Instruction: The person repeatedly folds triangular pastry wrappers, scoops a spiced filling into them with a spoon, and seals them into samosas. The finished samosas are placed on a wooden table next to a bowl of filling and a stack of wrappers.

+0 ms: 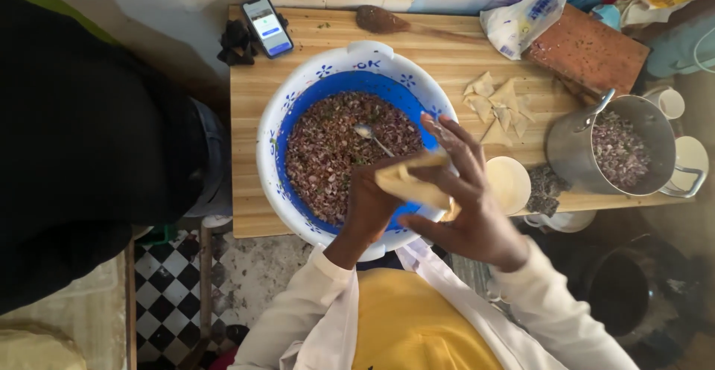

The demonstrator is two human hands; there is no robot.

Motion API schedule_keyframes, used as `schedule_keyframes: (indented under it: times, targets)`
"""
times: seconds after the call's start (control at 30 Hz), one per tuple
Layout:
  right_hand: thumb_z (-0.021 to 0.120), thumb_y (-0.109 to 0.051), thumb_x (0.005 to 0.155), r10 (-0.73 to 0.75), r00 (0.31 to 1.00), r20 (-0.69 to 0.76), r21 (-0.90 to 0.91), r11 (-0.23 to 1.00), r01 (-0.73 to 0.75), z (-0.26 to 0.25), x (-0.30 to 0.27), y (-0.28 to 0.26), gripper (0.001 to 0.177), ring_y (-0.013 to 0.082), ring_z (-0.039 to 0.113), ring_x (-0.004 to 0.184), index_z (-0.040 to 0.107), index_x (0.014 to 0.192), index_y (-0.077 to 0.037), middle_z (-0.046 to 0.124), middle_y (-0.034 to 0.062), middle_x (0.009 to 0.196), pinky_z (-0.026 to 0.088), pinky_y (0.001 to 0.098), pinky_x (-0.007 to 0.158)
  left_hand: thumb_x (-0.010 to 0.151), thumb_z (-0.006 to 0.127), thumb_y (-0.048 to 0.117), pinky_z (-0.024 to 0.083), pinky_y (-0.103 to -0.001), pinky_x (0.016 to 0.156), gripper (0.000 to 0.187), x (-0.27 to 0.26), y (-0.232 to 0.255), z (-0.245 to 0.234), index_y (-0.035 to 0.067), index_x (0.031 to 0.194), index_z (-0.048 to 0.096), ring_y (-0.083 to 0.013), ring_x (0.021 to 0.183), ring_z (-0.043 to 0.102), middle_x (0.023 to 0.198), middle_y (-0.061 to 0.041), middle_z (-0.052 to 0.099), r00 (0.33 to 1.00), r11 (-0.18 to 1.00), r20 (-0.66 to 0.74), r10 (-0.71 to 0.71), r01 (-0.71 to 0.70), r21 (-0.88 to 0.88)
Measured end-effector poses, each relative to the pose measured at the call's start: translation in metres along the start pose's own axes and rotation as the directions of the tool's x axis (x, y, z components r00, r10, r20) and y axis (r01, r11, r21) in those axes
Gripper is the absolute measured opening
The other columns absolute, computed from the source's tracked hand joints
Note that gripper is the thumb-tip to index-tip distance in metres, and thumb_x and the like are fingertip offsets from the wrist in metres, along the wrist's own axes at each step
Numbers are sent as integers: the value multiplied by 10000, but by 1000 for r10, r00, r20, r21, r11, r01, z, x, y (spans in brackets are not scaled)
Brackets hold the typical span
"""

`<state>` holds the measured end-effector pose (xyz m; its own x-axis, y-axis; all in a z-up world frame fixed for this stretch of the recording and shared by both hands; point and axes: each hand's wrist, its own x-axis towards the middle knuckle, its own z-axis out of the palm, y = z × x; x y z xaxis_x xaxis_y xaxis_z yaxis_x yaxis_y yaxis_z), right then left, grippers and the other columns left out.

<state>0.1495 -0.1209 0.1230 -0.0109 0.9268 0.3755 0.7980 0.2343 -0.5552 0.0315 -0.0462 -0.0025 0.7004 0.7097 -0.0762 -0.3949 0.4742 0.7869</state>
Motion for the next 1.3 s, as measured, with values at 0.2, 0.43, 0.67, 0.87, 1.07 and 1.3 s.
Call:
schedule_keyframes:
  times: [0.2, 0.43, 0.67, 0.87, 1.07, 1.3]
  targets:
    - [888, -64, 790, 278, 923, -267, 15, 958, -285, 22, -49, 16, 344, 274, 586, 1319, 612, 995, -84, 658, 145, 1325, 481, 402, 1089, 873, 792, 60, 574, -351, 963, 378, 18, -12, 3, -10, 1235, 704, -192, 1058, 703, 1159, -98, 738, 977, 877, -141, -160, 74, -475]
    - [766, 97, 826, 738, 659, -146, 743, 522, -420, 1, -117, 69, 627, 177, 706, 1050, 493, 1373, -43, 714, 123, 1105, 577, 308, 915, 815, 866, 159, 550, -324, 976, 510, 40, -16, 49, -23, 1259, 694, -162, 1093, 683, 1186, -111, 734, 920, 965, 292, -261, 253, 68]
    - [805, 64, 857, 783, 528, -327, 426, 622, -658, -46, -178, 112, 651, 143, 696, 947, 467, 1407, -23, 703, 106, 1131, 554, 272, 796, 779, 898, 372, 568, -312, 631, 392, 168, -137, 114, 38, 938, 767, -139, 633, 725, 747, -75, 749, 648, 712, 715, -265, -368, 597]
    - [760, 34, 914, 750, 589, -302, 240, 658, -714, -51, -210, 144, 532, 179, 732, 966, 535, 1392, -32, 739, 128, 1141, 577, 282, 789, 812, 801, 214, 597, -439, 767, 300, 325, -282, 138, 76, 1051, 682, -281, 826, 743, 931, -86, 742, 885, 414, 463, -37, -408, 814]
    - [723, 7, 848, 683, 724, -96, 134, 730, -670, 14, -208, 162, 422, 265, 749, 872, 669, 1260, -70, 742, 109, 1011, 589, 342, 737, 798, 734, 224, 424, -725, 927, 487, 316, -284, 144, 132, 1255, 592, -400, 1219, 506, 1370, -126, 503, 840, -218, 157, -520, -308, 926]
    - [749, -76, 776, 382, 920, -89, -144, 909, -391, 73, -188, 179, 465, 382, 670, 901, 652, 1230, -55, 699, 135, 1030, 554, 474, 786, 861, 874, 337, 494, -478, 1043, 582, 220, -143, 128, 79, 1310, 610, -355, 1211, 597, 1302, -142, 591, 738, 269, 671, -67, -634, 725]
